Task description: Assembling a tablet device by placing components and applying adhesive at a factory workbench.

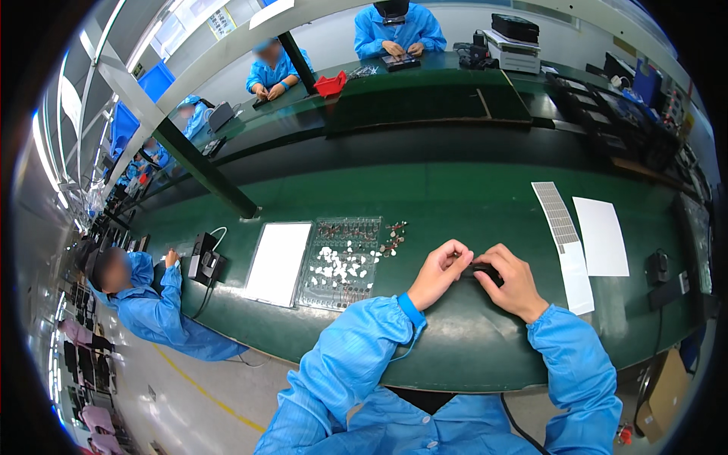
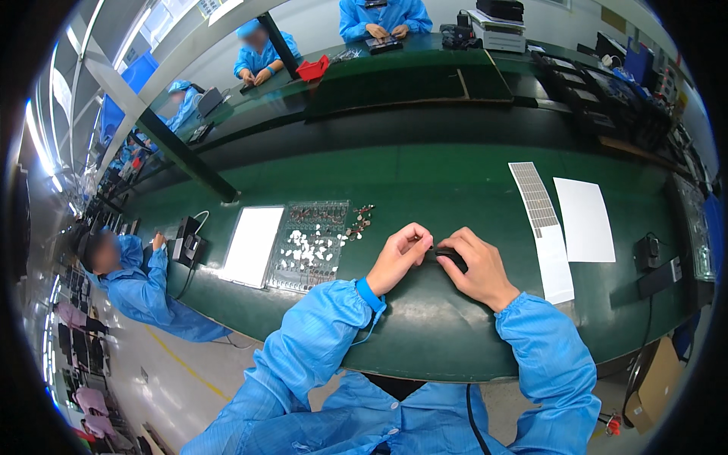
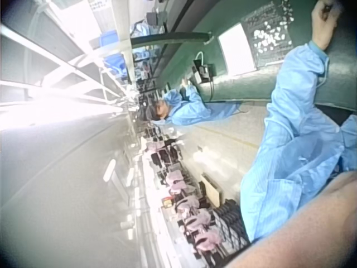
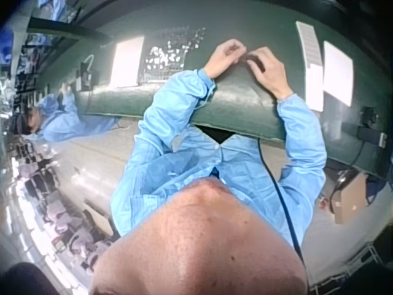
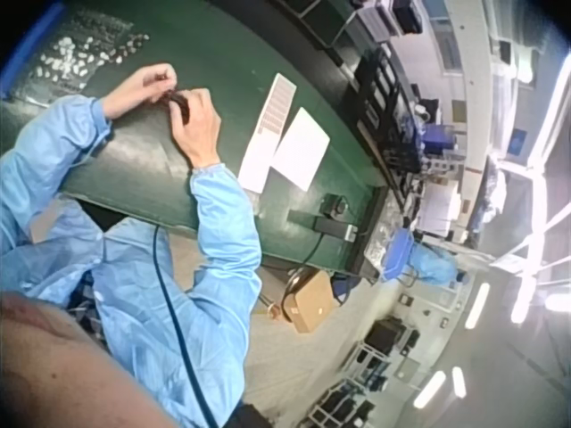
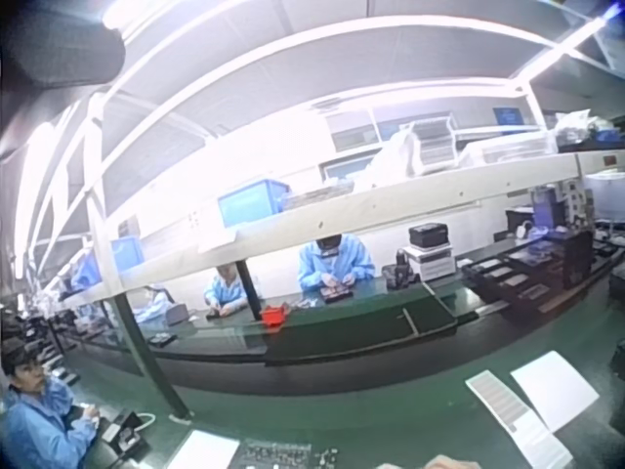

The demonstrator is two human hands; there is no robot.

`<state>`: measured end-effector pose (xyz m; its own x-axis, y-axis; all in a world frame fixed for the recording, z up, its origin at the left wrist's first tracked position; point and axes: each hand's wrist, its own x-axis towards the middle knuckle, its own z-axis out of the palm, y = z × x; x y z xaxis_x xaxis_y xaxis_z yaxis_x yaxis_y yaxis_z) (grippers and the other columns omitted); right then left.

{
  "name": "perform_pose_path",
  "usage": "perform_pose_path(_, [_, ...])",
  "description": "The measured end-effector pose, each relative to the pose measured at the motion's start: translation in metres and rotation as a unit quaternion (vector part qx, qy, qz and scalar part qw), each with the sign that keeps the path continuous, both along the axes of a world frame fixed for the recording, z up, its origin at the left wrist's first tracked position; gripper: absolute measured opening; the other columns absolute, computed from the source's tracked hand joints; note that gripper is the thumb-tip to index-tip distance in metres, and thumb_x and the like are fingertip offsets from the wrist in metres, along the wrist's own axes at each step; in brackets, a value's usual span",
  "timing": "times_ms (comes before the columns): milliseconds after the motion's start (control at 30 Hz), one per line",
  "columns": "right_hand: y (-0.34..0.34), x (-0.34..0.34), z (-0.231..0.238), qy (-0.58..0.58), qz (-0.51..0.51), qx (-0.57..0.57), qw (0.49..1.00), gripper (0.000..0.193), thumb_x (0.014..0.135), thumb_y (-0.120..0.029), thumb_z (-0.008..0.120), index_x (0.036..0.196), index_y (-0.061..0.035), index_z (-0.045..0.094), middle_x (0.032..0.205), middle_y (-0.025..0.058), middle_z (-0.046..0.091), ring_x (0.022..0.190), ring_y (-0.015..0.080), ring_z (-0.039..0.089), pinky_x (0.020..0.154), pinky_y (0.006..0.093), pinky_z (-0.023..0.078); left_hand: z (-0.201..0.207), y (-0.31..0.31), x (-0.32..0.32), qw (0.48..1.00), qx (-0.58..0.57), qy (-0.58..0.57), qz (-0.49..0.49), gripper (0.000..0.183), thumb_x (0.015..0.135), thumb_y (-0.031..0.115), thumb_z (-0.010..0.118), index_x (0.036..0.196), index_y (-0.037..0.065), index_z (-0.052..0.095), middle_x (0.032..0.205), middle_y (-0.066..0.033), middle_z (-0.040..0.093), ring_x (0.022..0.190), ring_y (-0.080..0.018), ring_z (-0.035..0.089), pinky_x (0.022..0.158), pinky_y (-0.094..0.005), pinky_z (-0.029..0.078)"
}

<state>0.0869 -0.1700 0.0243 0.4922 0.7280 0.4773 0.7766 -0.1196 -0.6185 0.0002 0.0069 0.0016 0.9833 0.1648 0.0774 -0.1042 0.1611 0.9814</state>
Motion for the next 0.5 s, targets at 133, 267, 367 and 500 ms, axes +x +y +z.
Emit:
perform_pose_path(133, [-0.0002, -0.0005, 0.0005, -0.016, 0.01, -0.005, 1.0, 0.017, 0.081, -0.011, 0.073, 0.094, -0.0036, 0.066, 0.092, 0.0082, 0.062, 0.078, 0.0281, 0.065, 0.066, 0.0356, 0.052, -0.0032, 0.001, 0.0001, 1.0, -0.015, -0.008, 0.005, 0.018, 0.097, 0.023, 0.064, 0.095, 0.009, 0.054, 0.083, 0.0061, 0.053, 0.068, -0.0012, 0.044, 0.059, -0.0185, 0.036])
perform_pose_path(267, [0.0013, -0.0013, 0.0015, -0.012, 0.011, 0.008, 1.0, 0.013, 0.081, -0.009, 0.072, 0.092, -0.0039, 0.067, 0.089, 0.0077, 0.062, 0.077, 0.0275, 0.064, 0.066, 0.0361, 0.051, -0.0047, 0.0009, -0.0002, 1.0, -0.004, -0.004, -0.008, 0.015, 0.098, 0.021, 0.063, 0.097, 0.009, 0.054, 0.088, 0.0042, 0.054, 0.07, -0.0031, 0.046, 0.062, -0.0184, 0.038])
perform_pose_path(367, [0.0005, -0.0008, 0.0007, -0.022, 0.009, 0.009, 1.0, 0.011, 0.082, -0.008, 0.071, 0.091, -0.0039, 0.067, 0.087, 0.0073, 0.063, 0.077, 0.0271, 0.064, 0.066, 0.0364, 0.051, -0.0016, -0.0009, -0.0012, 1.0, -0.006, -0.012, -0.012, 0.015, 0.097, 0.02, 0.063, 0.097, 0.008, 0.054, 0.089, 0.0037, 0.054, 0.071, -0.0033, 0.047, 0.063, -0.0187, 0.039])
perform_pose_path(500, [0.0001, -0.0007, 0.0007, -0.03, 0.007, 0.012, 0.999, 0.01, 0.082, -0.008, 0.071, 0.09, -0.0041, 0.067, 0.087, 0.0068, 0.063, 0.076, 0.0266, 0.064, 0.066, 0.0363, 0.051, -0.0021, -0.0011, -0.0004, 1.0, -0.006, -0.015, -0.018, 0.014, 0.097, 0.019, 0.063, 0.098, 0.008, 0.054, 0.091, 0.0035, 0.054, 0.073, -0.0033, 0.047, 0.063, -0.0189, 0.04])
